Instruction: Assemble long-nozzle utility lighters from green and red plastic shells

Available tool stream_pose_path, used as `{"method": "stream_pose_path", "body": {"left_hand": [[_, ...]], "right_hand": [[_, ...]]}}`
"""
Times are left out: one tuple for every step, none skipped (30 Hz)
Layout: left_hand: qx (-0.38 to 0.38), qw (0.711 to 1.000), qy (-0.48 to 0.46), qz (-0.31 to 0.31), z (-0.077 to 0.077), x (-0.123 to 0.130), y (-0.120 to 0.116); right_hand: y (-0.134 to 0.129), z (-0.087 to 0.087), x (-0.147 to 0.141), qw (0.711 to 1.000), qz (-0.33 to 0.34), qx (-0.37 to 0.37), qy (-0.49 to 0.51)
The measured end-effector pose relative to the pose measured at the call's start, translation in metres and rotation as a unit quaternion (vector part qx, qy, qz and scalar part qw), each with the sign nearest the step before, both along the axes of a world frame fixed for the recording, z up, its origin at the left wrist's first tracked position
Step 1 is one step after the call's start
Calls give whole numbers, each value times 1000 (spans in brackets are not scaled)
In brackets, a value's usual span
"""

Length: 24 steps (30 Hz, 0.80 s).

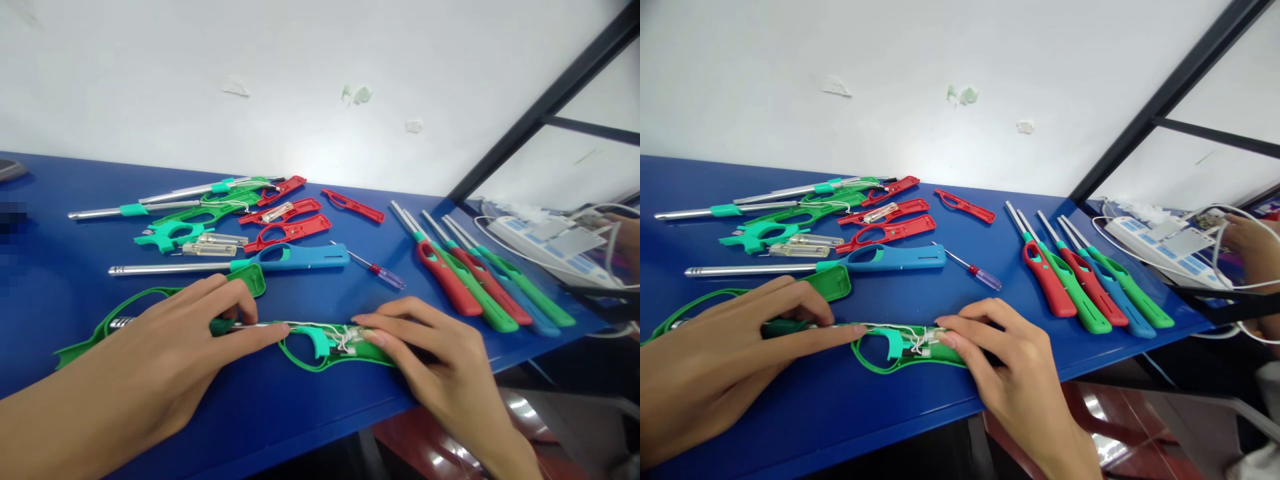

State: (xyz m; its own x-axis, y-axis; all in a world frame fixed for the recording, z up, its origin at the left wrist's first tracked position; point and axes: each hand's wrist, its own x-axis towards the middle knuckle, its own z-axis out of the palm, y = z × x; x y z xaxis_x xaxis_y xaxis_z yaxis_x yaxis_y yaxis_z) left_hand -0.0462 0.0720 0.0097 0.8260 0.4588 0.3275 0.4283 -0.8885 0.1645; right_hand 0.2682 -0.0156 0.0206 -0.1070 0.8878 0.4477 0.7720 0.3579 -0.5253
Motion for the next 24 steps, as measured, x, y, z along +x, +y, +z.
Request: {"method": "stream_pose_path", "body": {"left_hand": [[1, 1000, 3, 1, 0, 0, 0], [2, 1000, 5, 2, 0, 0, 0], [3, 1000, 5, 2, 1, 0, 0], [4, 1000, 5, 2, 1, 0, 0], [3, 1000, 4, 1, 1, 1, -1], [3, 1000, 2, -1, 1, 1, -1], [2, 1000, 1, -3, 2, 2, -1], [2, 1000, 0, -3, 2, 2, -1], [2, 1000, -2, -4, 2, 3, -1], [0, 1000, -2, -4, 2, 3, -1], [0, 1000, -2, -5, 2, 3, -1], [0, 1000, -1, -5, 2, 3, -1], [0, 1000, 0, -5, 3, 3, -1], [1, 1000, 1, -5, 3, 3, -1], [0, 1000, 5, -4, 3, 3, -1], [1, 1000, 7, -3, 3, 3, -1], [1, 1000, 9, -3, 3, 3, -1], [0, 1000, 11, -1, 3, 3, 0], [2, 1000, 11, -1, 3, 4, 0], [6, 1000, 7, -4, 2, 4, 1], [12, 1000, 0, -7, 2, 4, 1], [20, 1000, -10, -12, 1, 5, 2], [26, 999, -15, -15, 1, 5, 2], [31, 999, -18, -17, 1, 5, 2]], "right_hand": [[0, 0, 0, 1000, 1, 1, 1], [0, 0, 0, 1000, 1, 1, 1], [0, -1, 0, 1000, 2, 2, 1], [1, -1, -1, 1000, 2, 1, 1], [1, -1, -1, 1000, 1, 1, 0], [1, -2, -1, 1000, 0, 3, 0], [1, -2, -1, 1000, -2, 5, -1], [2, -2, -1, 1000, -4, 6, -1], [2, -2, -1, 1000, -5, 7, 0], [2, -2, -1, 1000, -6, 7, 0], [1, -1, -1, 1000, -5, 7, 0], [1, -1, -1, 1000, -2, 6, 0], [0, -1, -1, 1000, 0, 6, -1], [0, -1, -1, 1000, 2, 6, -2], [-1, -1, 0, 1000, 4, 6, -3], [-1, -1, 0, 1000, 5, 5, -3], [-2, -1, 0, 1000, 5, 4, -3], [-2, -1, 0, 1000, 4, 5, -1], [-2, -2, 0, 1000, 3, 5, 0], [-1, -2, 0, 1000, 2, 6, 3], [-1, -2, 0, 1000, 2, 6, 5], [-1, -2, 0, 1000, 4, 6, 8], [0, -2, 0, 1000, 5, 5, 10], [0, -2, 0, 1000, 8, 3, 12]]}}
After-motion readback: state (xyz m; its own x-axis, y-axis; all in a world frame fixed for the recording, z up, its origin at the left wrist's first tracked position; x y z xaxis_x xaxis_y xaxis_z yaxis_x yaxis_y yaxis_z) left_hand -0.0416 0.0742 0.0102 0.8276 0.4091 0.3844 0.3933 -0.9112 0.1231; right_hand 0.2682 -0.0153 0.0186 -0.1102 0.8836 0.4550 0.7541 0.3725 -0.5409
